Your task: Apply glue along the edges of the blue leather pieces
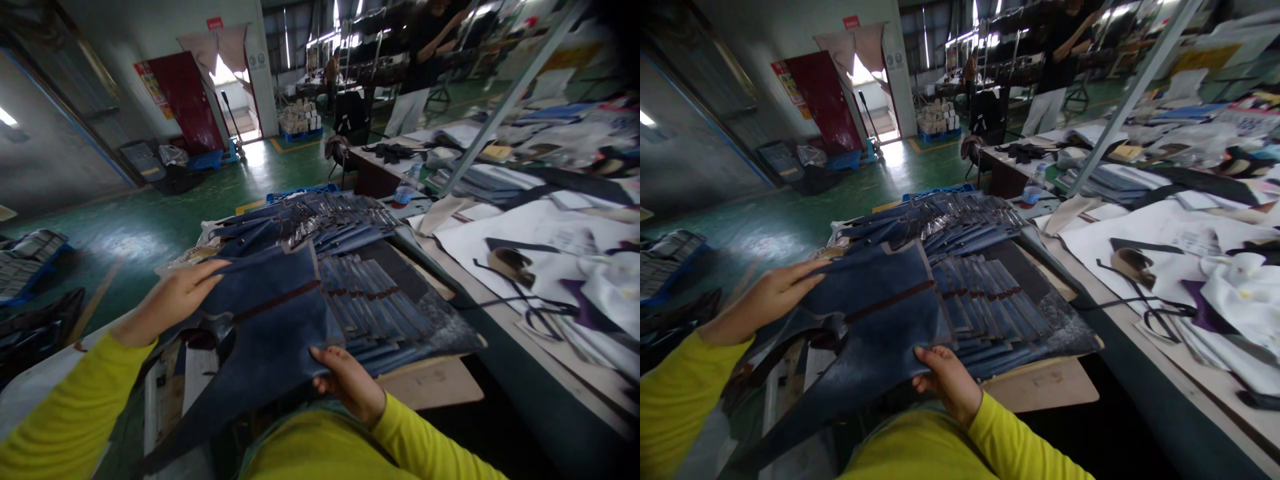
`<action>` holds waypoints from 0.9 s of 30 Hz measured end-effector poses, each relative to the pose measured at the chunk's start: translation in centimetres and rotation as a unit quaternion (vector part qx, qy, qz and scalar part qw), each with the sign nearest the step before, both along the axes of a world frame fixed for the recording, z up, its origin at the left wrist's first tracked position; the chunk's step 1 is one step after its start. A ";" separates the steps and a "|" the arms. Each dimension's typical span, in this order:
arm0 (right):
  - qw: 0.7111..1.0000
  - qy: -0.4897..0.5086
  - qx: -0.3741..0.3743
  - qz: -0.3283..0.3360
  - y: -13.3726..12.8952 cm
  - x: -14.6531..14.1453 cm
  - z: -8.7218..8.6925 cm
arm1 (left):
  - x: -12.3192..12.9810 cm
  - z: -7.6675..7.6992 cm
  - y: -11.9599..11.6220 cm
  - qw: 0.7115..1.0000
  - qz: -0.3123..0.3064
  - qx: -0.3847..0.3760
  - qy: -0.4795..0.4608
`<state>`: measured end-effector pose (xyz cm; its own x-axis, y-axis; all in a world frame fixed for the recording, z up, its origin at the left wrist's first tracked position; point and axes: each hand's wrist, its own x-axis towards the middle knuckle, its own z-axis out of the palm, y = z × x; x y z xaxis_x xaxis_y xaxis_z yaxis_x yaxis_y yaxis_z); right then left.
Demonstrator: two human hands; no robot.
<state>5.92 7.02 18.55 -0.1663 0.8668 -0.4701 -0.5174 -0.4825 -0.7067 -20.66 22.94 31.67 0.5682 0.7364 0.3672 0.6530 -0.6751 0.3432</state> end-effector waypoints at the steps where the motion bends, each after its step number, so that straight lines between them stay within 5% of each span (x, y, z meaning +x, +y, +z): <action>1: 1.000 0.004 -0.004 -0.009 0.1 0.1 0.2 | 1.2 -0.7 -0.4 0.999 -0.038 0.014 0.017; 6: 0.999 -0.008 -0.033 -0.034 0.2 1.0 -1.4 | 6.6 -5.7 -2.0 0.988 -0.129 -0.008 0.078; 15: 0.999 -0.024 0.007 -0.035 2.2 2.7 -2.6 | 9.4 -7.2 1.0 0.988 -0.014 -0.024 0.149; 23: 0.994 -0.083 -0.037 -0.068 3.2 3.4 -6.3 | 11.0 -14.4 1.3 0.969 0.011 -0.031 0.246; 27: 0.991 -0.107 -0.046 -0.067 2.6 3.0 -6.7 | 11.1 -16.1 1.6 0.970 0.023 -0.036 0.240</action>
